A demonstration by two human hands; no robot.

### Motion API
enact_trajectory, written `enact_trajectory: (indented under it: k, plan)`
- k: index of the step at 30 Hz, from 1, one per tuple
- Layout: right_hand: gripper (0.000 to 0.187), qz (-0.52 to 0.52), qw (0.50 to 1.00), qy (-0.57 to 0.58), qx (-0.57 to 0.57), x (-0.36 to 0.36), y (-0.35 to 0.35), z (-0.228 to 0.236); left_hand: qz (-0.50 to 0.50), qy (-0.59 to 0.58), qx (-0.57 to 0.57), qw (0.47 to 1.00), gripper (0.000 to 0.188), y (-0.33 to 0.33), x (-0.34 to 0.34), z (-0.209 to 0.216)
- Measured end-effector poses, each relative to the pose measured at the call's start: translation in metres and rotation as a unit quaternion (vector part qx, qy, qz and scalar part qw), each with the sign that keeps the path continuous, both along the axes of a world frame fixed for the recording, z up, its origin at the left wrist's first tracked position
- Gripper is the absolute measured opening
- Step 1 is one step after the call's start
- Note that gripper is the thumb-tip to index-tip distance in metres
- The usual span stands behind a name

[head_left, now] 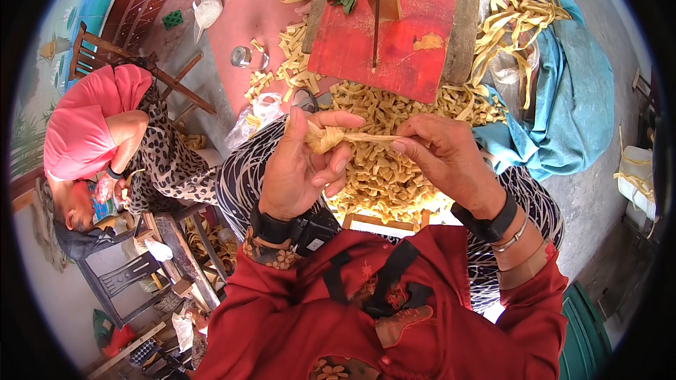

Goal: The person takes yellow strips and folds or wraps them into clusters, then places these clusters into a central wooden device.

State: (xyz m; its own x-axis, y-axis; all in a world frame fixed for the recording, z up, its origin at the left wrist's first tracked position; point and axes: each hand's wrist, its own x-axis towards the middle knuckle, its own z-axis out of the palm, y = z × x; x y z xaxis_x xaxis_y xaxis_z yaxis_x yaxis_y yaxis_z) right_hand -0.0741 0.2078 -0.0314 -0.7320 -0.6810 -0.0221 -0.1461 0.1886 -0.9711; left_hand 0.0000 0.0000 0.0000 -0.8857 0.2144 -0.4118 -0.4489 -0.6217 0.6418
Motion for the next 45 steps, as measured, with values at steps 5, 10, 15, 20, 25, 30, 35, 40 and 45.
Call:
enact_trajectory:
  k: [5, 10, 15, 20, 25, 30, 35, 40, 45]
  plan:
    - [0.016, -0.004, 1.000, 0.012, 0.021, 0.003, 0.001, -0.003, 0.072, -0.024, -0.110, 0.991, 0.045, 0.015, 0.000, -0.001]
    - [0.019, -0.008, 0.999, -0.019, -0.034, 0.010, -0.012, -0.004, 0.055, -0.036, -0.223, 0.973, 0.017, 0.025, -0.008, 0.001]
    - [0.025, 0.070, 0.996, 0.059, -0.016, -0.001, -0.009, 0.015, 0.116, -0.001, -0.153, 0.981, 0.008, 0.002, -0.006, 0.008]
    - [0.029, 0.061, 0.994, 0.086, -0.017, -0.013, 0.001, 0.021, 0.139, 0.060, -0.153, 0.977, 0.008, -0.011, -0.014, 0.007]
    - [0.028, -0.027, 0.976, 0.206, 0.064, -0.045, 0.000, 0.035, 0.145, 0.087, -0.201, 0.965, 0.008, -0.003, -0.058, 0.015]
    - [0.027, -0.128, 0.948, 0.275, 0.098, -0.066, -0.006, 0.037, 0.134, 0.133, -0.295, 0.937, 0.009, 0.002, -0.098, 0.013]
    - [0.023, -0.131, 0.920, 0.328, 0.169, -0.071, -0.011, 0.003, 0.117, 0.151, -0.462, 0.866, 0.009, -0.007, -0.110, -0.026]
    - [0.011, -0.079, 0.967, 0.211, 0.118, -0.048, -0.003, 0.020, -0.009, 0.068, -0.635, 0.769, 0.016, -0.024, -0.068, -0.006]
    - [0.008, 0.047, 0.965, 0.258, 0.014, 0.000, -0.028, 0.014, -0.133, 0.019, -0.531, 0.837, 0.024, -0.003, -0.003, -0.012]
